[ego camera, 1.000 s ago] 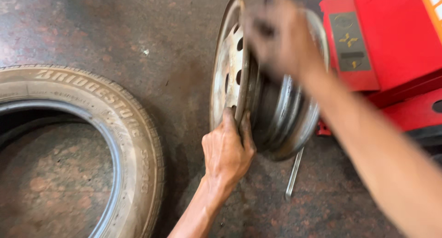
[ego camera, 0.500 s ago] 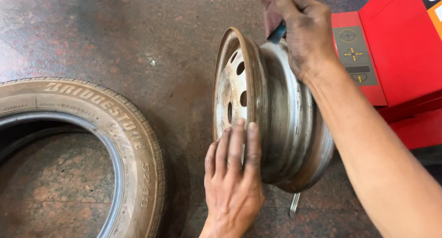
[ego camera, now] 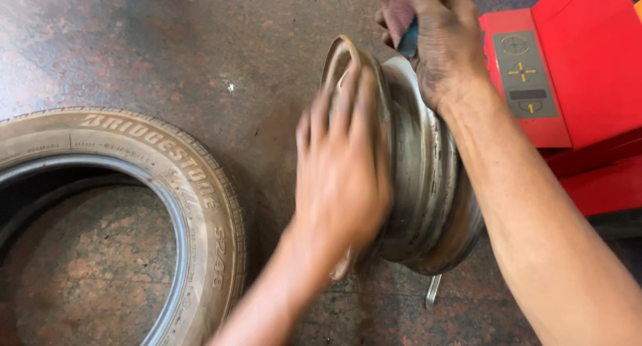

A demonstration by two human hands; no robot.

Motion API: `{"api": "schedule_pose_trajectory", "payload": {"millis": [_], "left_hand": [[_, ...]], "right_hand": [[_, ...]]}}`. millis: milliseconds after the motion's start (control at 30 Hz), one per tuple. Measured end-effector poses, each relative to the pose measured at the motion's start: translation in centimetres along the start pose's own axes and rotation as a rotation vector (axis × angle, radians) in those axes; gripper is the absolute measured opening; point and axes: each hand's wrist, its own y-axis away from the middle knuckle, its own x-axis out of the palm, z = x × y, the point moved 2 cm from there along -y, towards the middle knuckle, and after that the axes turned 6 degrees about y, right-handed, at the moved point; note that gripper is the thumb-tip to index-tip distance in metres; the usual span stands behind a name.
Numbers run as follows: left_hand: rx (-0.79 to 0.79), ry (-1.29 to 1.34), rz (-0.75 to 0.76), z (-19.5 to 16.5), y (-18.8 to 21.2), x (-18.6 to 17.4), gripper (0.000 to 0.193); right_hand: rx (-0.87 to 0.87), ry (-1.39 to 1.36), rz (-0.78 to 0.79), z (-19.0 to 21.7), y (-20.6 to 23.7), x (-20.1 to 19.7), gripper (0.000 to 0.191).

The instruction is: The person scrubs a metal wheel rim mounted on a red tire machine using a blue abrasive pad. They rotate the rim by hand to access different sections, focusing on the outer edge and inner face while a tire lies on the floor nearby.

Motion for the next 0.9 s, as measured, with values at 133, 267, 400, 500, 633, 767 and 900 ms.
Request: {"api": "schedule_pose_trajectory", "payload": {"millis": [133,267,400,500,633,767,900], "left_hand": [[0.019,-0.042,-0.031,0.0,12.6,3.3,0.073],[-0.035,0.270,-0.114,2.6,15.6,5.9,0.050],[-0.149,0.247,0.008,2.1,13.3,5.2,0.042],[-0.186,0.212,0.052,0.0,12.2,3.4,0.030],[-0.270,0.234,0.096,-1.7,11.1,1.8,0.031],[-0.264,0.271,0.029,-1.9,9.3,1.3,0.020],[-0.202,0.293,-0.109,-2.0,8.4,1.1,0.017]], "right_hand": [[-0.152,0.142,0.211,1.2,1.0,1.1,0.027],[-0.285,0.366,0.408,2.1,2.5,2.0,0.022],[-0.259,0.580,0.430,2.7,3.4,2.3,0.031],[-0.209,0.929,0.332,3.2,3.5,2.2,0.036],[-0.337,1.011,0.448,3.8,3.2,2.6,0.029],[-0.283,1.113,0.403,3.9,2.1,2.9,0.032],[-0.354,0.836,0.491,3.9,1.2,3.9,0.028]]}}
